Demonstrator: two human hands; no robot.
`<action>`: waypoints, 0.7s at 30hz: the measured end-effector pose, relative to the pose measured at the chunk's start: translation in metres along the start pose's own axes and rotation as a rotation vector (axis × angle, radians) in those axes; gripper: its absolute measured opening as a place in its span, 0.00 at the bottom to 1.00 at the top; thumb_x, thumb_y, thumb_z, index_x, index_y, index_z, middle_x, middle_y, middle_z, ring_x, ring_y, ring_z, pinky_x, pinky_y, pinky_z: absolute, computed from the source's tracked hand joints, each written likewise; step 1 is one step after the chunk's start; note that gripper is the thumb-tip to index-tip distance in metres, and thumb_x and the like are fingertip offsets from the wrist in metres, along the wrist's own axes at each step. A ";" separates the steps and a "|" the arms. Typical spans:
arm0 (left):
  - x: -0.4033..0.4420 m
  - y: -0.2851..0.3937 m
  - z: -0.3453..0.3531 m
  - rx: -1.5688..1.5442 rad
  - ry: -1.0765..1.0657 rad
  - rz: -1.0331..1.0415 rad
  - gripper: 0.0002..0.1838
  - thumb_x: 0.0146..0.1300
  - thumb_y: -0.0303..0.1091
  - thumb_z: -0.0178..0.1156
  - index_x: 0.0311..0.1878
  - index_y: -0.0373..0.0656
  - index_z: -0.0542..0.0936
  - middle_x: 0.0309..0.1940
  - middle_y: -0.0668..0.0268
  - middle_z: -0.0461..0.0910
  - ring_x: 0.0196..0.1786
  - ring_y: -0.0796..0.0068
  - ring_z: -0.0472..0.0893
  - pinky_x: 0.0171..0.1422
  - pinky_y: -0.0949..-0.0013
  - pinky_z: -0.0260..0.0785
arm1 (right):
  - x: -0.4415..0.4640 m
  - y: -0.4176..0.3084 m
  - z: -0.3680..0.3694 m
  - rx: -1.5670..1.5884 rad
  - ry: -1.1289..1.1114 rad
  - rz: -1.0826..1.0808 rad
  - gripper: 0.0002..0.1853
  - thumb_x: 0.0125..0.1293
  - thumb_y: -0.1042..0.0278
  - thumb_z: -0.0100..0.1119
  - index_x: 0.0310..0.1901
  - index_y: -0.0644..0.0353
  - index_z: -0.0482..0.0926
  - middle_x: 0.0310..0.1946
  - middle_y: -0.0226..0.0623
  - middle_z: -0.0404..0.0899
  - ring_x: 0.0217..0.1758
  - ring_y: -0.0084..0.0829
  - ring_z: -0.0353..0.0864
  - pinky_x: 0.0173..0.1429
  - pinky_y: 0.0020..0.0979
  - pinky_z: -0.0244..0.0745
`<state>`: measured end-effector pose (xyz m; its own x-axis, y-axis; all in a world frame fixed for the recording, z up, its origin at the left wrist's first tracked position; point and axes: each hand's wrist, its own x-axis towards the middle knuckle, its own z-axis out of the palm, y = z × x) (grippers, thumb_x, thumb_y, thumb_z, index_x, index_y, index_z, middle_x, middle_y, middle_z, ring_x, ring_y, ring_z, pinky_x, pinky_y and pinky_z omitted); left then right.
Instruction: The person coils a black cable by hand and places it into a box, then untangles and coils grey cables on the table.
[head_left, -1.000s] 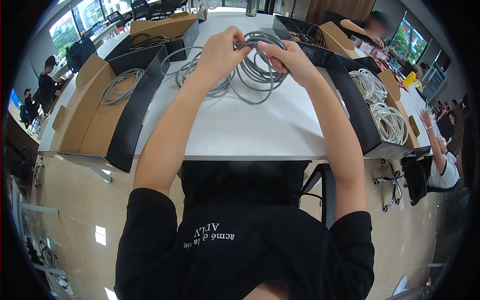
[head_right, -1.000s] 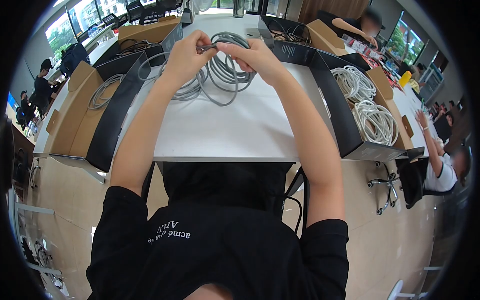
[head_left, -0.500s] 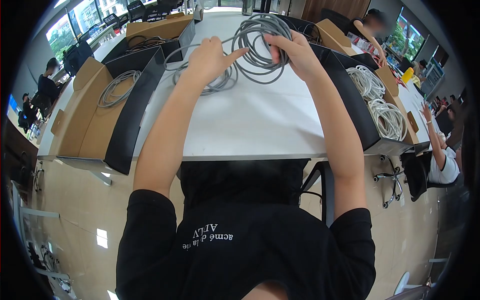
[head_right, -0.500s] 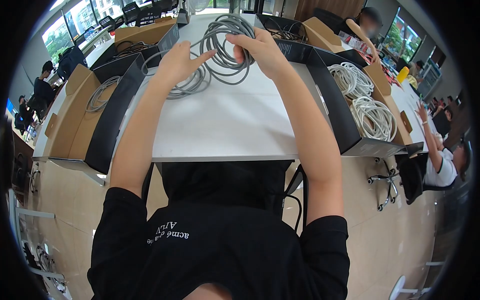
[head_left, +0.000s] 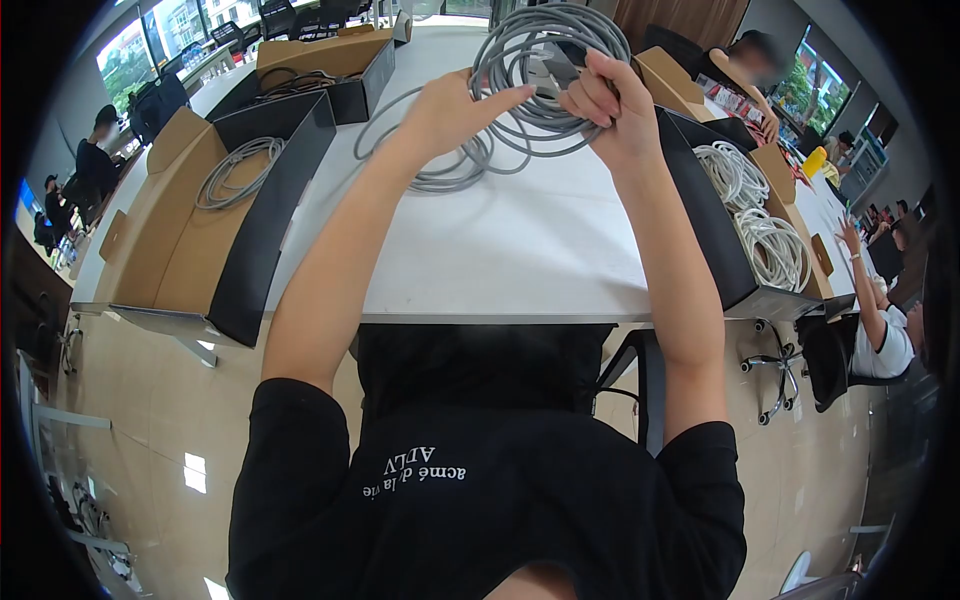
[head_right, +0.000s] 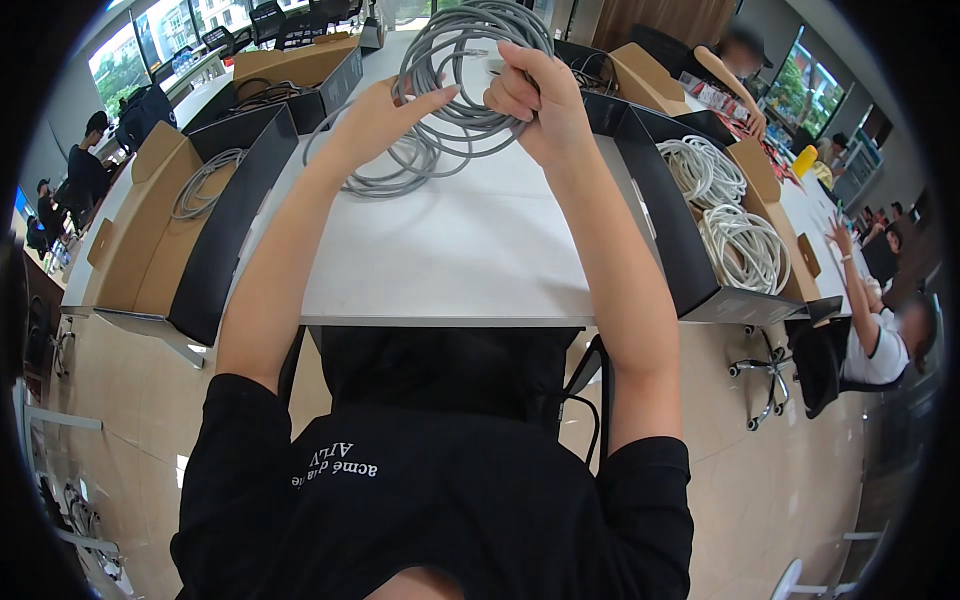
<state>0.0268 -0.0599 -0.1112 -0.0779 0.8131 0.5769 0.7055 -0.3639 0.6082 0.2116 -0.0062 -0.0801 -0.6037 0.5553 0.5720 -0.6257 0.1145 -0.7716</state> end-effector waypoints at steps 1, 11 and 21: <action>0.001 -0.001 0.005 -0.215 0.004 0.057 0.26 0.55 0.58 0.57 0.33 0.39 0.80 0.23 0.65 0.79 0.26 0.74 0.78 0.31 0.68 0.66 | 0.000 0.001 0.000 0.021 -0.004 0.014 0.23 0.62 0.65 0.49 0.09 0.50 0.56 0.06 0.22 0.49 0.12 0.19 0.50 0.27 0.25 0.53; -0.005 0.003 0.022 -1.254 0.039 -0.379 0.12 0.59 0.43 0.59 0.32 0.44 0.74 0.22 0.72 0.71 0.29 0.82 0.73 0.36 0.76 0.66 | -0.004 0.021 0.010 0.104 -0.111 0.138 0.19 0.55 0.67 0.44 0.09 0.52 0.56 0.04 0.26 0.52 0.13 0.22 0.52 0.30 0.25 0.56; -0.002 -0.006 -0.008 0.131 0.352 0.246 0.10 0.48 0.37 0.62 0.27 0.40 0.76 0.16 0.59 0.75 0.22 0.60 0.76 0.30 0.63 0.70 | -0.003 0.045 0.013 -1.044 0.256 -0.461 0.33 0.42 0.75 0.65 0.54 0.56 0.65 0.35 0.37 0.74 0.32 0.30 0.75 0.39 0.30 0.72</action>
<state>0.0172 -0.0628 -0.1111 -0.1152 0.4971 0.8600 0.8146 -0.4481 0.3682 0.1788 -0.0137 -0.1129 -0.2337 0.4203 0.8768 0.0220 0.9038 -0.4273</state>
